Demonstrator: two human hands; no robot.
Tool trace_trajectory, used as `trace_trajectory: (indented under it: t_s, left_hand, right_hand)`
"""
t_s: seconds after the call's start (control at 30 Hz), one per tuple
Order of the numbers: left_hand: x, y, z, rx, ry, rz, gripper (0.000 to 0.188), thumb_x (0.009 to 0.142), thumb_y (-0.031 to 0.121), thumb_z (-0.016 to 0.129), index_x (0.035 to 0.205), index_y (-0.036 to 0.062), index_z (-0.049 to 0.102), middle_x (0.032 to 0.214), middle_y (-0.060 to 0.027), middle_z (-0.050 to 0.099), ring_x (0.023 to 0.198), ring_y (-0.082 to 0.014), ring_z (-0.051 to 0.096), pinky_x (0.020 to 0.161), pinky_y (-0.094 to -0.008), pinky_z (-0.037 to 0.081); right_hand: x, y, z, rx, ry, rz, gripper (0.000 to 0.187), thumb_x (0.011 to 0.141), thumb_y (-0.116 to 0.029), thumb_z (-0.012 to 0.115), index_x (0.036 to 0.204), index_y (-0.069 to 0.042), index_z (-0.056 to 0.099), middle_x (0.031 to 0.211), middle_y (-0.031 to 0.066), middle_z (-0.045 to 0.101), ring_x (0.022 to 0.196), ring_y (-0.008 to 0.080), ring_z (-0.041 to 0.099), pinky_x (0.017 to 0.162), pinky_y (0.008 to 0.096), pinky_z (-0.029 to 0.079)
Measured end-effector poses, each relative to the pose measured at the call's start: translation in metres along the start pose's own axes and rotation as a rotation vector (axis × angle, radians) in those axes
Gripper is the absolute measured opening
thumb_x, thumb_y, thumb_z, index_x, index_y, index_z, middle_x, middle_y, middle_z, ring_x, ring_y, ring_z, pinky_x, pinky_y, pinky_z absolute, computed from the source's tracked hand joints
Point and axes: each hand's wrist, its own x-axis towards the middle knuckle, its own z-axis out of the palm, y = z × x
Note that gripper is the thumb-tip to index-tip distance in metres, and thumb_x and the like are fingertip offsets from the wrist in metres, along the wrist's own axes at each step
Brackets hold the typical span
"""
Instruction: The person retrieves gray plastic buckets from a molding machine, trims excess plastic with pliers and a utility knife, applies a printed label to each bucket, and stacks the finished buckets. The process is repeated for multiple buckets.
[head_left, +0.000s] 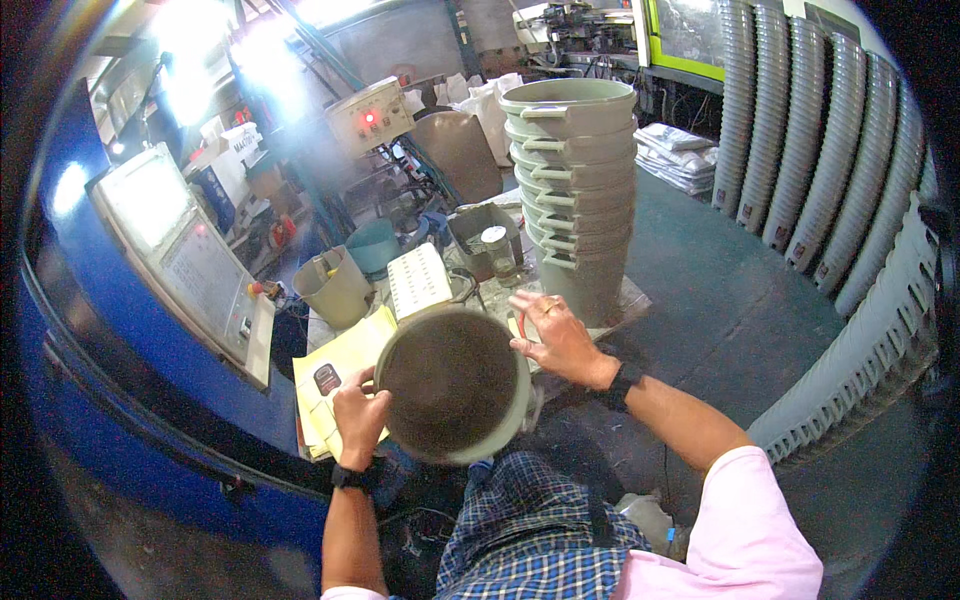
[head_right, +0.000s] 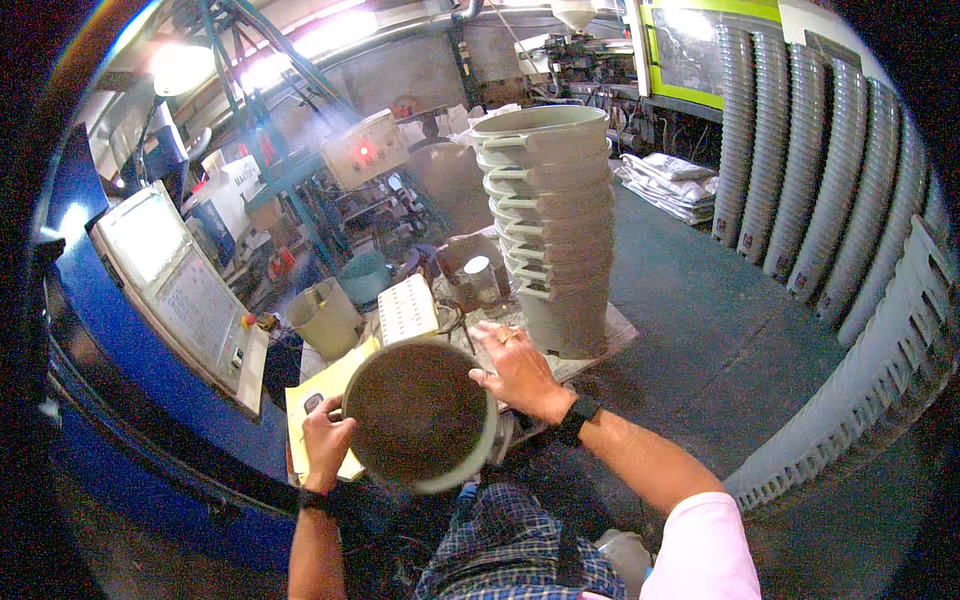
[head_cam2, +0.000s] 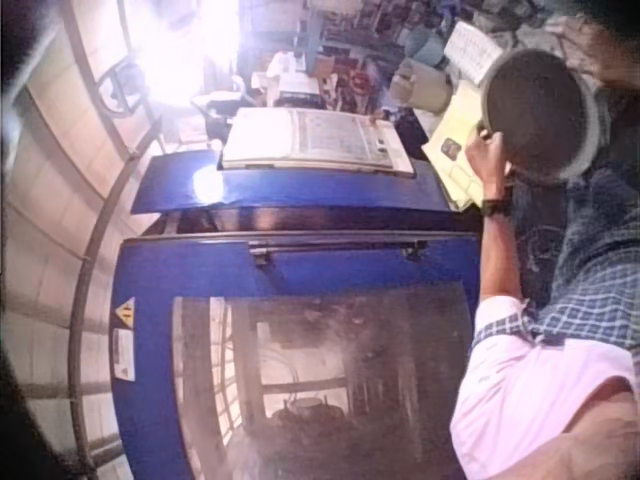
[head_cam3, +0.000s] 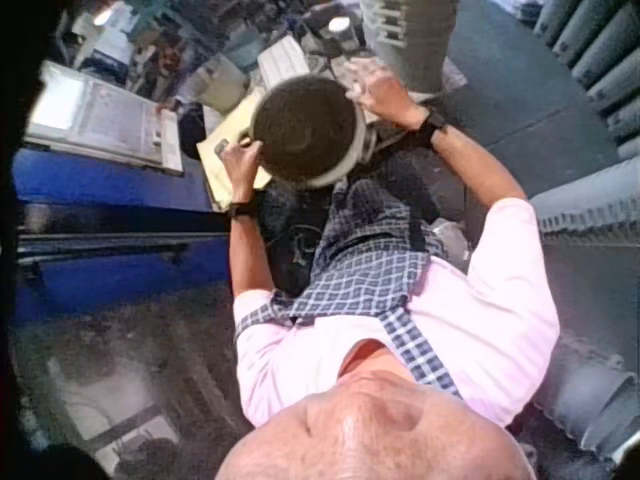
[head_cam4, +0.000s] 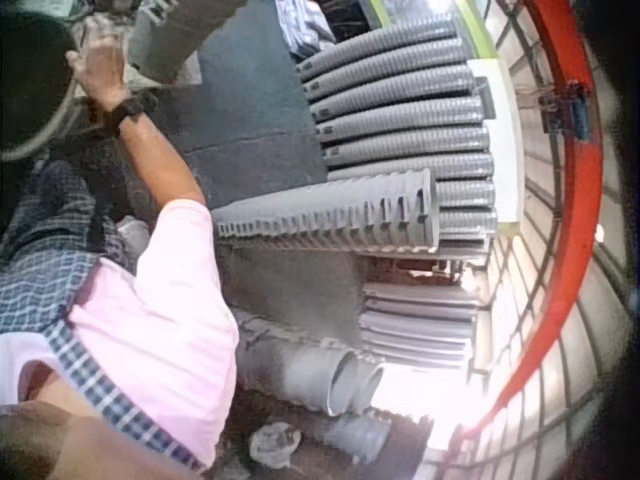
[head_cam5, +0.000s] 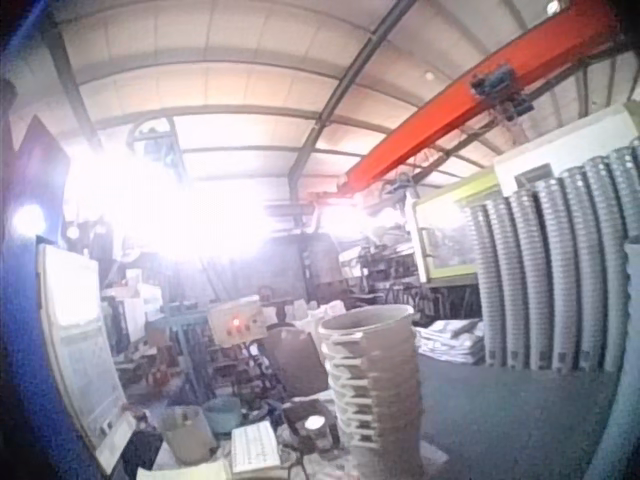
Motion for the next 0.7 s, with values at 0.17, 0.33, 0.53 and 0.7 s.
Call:
trace_trajectory:
  t_s: [0.17, 0.33, 0.53, 0.7]
  left_hand:
    - [-0.029, 0.072, -0.029, 0.333, -0.176, 0.461, 0.026, 0.066, 0.009, 0.064, 0.092, 0.0111, 0.068, 0.087, -0.0097, 0.064, 0.078, -0.0282, 0.063, 0.068, -0.0359, 0.051]
    - [-0.043, 0.095, -0.027, 0.375, -0.429, 0.425, 0.027, 0.066, 0.010, 0.065, 0.093, 0.0122, 0.068, 0.084, -0.0099, 0.064, 0.079, -0.0292, 0.062, 0.069, -0.0374, 0.051]
    - [-0.028, 0.080, -0.028, 0.439, -0.482, 0.425, 0.025, 0.066, 0.009, 0.064, 0.091, 0.0096, 0.069, 0.084, -0.0113, 0.064, 0.078, -0.0299, 0.062, 0.070, -0.0379, 0.051]
    - [0.012, 0.065, -0.045, 0.274, -0.551, 0.308, 0.027, 0.069, 0.005, 0.063, 0.096, 0.0052, 0.067, 0.090, -0.0124, 0.065, 0.080, -0.0252, 0.064, 0.072, -0.0362, 0.051]
  right_hand:
    - [-0.036, 0.000, 0.003, 0.179, -0.386, 0.155, 0.040, 0.085, -0.032, 0.058, 0.113, -0.004, 0.052, 0.102, 0.0207, 0.059, 0.096, 0.0362, 0.057, 0.084, 0.0437, 0.046]
    - [-0.097, -0.037, 0.009, 0.840, -0.421, 0.473, 0.033, 0.092, -0.031, 0.051, 0.110, -0.004, 0.055, 0.090, 0.0142, 0.061, 0.084, 0.0281, 0.060, 0.074, 0.0347, 0.047]
    - [-0.149, -0.082, 0.035, 0.697, -0.395, 0.591, 0.068, 0.079, -0.042, 0.065, 0.132, -0.007, 0.039, 0.098, 0.0192, 0.063, 0.089, 0.0305, 0.063, 0.078, 0.0376, 0.049]
    - [-0.114, -0.092, 0.059, 0.684, -0.179, 0.686, 0.043, 0.076, -0.019, 0.057, 0.114, -0.001, 0.053, 0.087, 0.0217, 0.064, 0.083, 0.0327, 0.065, 0.073, 0.0375, 0.050]
